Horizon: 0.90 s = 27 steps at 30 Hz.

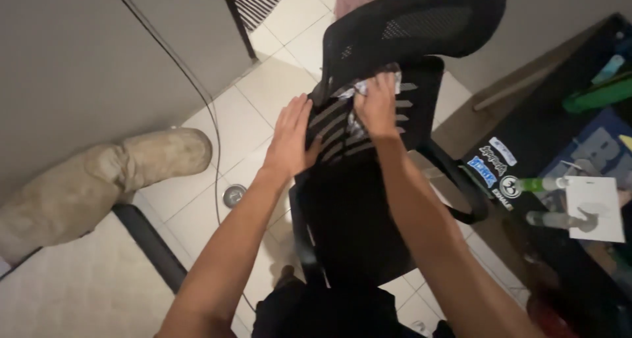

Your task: Wiping down and cleaning an office chair with a cloth and cleaning spray.

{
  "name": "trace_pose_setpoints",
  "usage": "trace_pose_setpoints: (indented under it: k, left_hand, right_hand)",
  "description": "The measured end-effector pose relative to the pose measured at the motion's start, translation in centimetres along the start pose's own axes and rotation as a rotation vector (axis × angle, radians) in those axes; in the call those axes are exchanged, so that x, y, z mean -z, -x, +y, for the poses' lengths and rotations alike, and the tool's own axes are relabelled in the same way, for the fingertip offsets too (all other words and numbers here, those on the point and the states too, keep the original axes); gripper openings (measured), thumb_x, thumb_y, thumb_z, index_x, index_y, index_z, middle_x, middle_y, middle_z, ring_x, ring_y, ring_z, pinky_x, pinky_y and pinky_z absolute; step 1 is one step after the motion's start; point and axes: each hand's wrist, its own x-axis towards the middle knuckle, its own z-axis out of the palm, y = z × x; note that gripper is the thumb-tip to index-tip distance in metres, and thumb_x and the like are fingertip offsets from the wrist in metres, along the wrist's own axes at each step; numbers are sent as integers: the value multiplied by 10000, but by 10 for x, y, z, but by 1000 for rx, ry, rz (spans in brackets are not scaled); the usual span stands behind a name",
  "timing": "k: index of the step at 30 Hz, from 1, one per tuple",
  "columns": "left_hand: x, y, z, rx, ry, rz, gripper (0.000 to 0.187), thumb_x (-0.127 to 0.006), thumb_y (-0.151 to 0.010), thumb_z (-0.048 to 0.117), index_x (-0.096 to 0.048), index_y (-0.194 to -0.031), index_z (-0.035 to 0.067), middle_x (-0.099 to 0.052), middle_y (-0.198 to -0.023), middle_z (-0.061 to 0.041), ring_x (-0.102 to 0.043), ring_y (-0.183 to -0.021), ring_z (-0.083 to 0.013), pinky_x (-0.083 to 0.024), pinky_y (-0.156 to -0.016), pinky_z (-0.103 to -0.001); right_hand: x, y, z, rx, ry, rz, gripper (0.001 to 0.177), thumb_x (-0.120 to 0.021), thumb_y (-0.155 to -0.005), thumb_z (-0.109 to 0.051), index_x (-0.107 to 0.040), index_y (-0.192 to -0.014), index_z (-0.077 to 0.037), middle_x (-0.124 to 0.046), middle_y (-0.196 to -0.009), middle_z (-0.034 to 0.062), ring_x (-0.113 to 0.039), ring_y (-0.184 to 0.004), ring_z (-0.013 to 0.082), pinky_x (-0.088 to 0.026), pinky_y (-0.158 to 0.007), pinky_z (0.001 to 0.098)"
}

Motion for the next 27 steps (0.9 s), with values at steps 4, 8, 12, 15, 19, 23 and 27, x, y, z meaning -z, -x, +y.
trace_pose_setpoints:
  k: [4, 8, 12, 15, 19, 23, 27]
  left_hand:
    - [6, 0, 3, 26, -20, -15, 801, -759, -833, 153, -389, -1515, -48, -362, -1604, -239, -327, -1502, -424, -244, -1260, -508]
    - [4, -2, 8, 25, -59, 9, 823, -775, -813, 168, -390, -1498, -74, -360, -1596, -248, -323, -1499, -420, -237, -1260, -510]
    - [-6, 1, 6, 8, -43, 48, 846, -793, -821, 200, -376, -1491, -106, -348, -1590, -269, -312, -1495, -435, -227, -1249, -531]
    - [-5, 2, 7, -7, -58, 72, 858, -798, -823, 215, -370, -1489, -116, -345, -1594, -271, -312, -1493, -440, -225, -1243, -548]
    - [-4, 5, 7, 4, -67, 57, 867, -799, -814, 219, -362, -1484, -118, -343, -1588, -269, -313, -1483, -447, -227, -1233, -555]
    - [-7, 3, 3, -41, -63, 46, 848, -792, -835, 211, -369, -1503, -95, -348, -1603, -253, -318, -1499, -438, -243, -1251, -539]
    - [-3, 1, 6, -35, -60, 50, 867, -798, -827, 219, -366, -1511, -92, -348, -1605, -246, -318, -1500, -432, -241, -1252, -538]
  right_hand:
    - [29, 2, 18, 13, -127, 94, 421, -610, -759, 10, -658, -1174, 63, -556, -1291, 258, -489, -1249, 484, -385, -1123, 539]
    - [58, -12, 26, 109, 67, 25, 412, -641, -727, -2, -711, -1132, 28, -626, -1151, 208, -516, -1129, 456, -415, -1039, 551]
    - [49, -20, 11, 174, 150, -40, 396, -648, -717, -15, -694, -1102, 64, -641, -1160, 234, -516, -1088, 462, -426, -986, 551]
    - [44, -21, -13, 228, 47, 35, 385, -699, -799, -49, -694, -1167, 61, -638, -1231, 230, -514, -1136, 463, -427, -1036, 536]
    - [39, -13, -5, 351, 78, -68, 417, -703, -733, -42, -692, -1138, 54, -620, -1266, 217, -518, -1188, 456, -430, -1053, 521]
    - [42, -11, 29, 154, 100, -163, 305, -711, -808, -20, -705, -1113, -7, -617, -1207, 158, -535, -1186, 398, -427, -1110, 531]
    - [35, -1, 12, 154, 14, -62, 391, -692, -760, -13, -684, -1150, 26, -613, -1271, 215, -505, -1159, 446, -444, -1034, 520]
